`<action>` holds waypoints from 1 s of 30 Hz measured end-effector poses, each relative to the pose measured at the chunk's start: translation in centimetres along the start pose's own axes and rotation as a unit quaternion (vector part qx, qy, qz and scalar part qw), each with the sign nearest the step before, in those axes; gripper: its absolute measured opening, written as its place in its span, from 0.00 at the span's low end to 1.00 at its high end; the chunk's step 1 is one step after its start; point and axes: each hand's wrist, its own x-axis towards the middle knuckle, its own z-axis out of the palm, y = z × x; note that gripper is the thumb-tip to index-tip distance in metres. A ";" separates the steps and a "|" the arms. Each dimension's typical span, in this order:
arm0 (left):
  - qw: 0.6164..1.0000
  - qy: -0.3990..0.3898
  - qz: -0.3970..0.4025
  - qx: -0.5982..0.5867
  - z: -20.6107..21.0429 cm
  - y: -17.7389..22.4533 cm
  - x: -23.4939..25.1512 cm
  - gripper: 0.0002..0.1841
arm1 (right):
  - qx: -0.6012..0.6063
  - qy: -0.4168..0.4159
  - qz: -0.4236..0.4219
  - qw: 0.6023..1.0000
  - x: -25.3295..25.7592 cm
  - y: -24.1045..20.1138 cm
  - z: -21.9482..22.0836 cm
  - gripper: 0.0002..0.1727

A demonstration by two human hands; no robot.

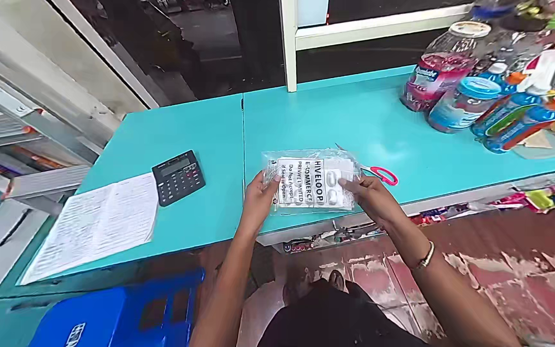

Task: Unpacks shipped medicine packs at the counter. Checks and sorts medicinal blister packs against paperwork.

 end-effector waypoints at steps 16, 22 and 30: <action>0.968 0.027 0.110 0.223 6.4 1.5 -1.4 0.42 | -0.075 0.287 -0.276 0.914 -2.3 -0.3 -8.2 0.07; 0.870 -0.068 -0.239 -0.425 18.0 1.2 1.3 0.34 | -0.340 0.056 -0.451 0.823 -2.7 2.3 -8.8 0.05; 0.867 -0.007 -0.251 -0.430 20.3 -0.7 2.4 0.22 | -0.419 0.100 -0.510 0.745 -3.0 3.1 -15.9 0.14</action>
